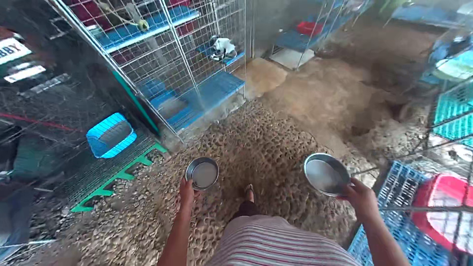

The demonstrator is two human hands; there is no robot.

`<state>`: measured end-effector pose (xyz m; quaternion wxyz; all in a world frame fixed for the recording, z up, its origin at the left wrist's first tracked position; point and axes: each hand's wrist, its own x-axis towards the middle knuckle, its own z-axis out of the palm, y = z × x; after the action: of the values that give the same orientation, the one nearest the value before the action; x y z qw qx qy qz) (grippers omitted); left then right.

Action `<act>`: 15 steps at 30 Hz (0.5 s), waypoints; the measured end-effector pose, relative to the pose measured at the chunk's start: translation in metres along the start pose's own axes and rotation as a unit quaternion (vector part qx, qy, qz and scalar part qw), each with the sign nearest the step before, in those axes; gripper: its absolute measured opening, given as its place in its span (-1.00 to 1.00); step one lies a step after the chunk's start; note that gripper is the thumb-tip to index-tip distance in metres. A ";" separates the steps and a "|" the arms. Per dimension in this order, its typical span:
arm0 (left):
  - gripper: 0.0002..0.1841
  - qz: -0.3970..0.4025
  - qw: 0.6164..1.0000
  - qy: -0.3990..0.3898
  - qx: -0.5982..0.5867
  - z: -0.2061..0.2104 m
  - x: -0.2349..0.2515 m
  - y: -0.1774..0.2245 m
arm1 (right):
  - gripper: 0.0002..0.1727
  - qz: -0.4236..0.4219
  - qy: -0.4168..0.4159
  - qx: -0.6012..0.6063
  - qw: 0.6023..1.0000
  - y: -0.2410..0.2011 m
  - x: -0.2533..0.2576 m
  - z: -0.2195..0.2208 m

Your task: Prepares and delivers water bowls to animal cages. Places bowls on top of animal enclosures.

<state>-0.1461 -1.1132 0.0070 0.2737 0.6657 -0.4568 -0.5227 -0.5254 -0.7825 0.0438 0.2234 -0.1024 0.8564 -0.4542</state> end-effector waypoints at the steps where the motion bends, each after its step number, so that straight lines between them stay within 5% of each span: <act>1: -0.49 0.002 1.000 -0.003 -0.001 0.016 0.018 0.012 | -0.56 0.004 0.010 0.002 1.000 -0.007 0.018 0.003; 15: -0.46 0.058 0.995 -0.065 0.044 0.267 0.224 0.202 | -0.57 0.086 0.119 0.018 0.989 -0.078 0.265 -0.006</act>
<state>-0.4554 -1.3708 -0.0045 0.2439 0.6142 -0.5339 -0.5275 -0.7636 -0.9230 0.0341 0.1597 0.0308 0.8743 -0.4573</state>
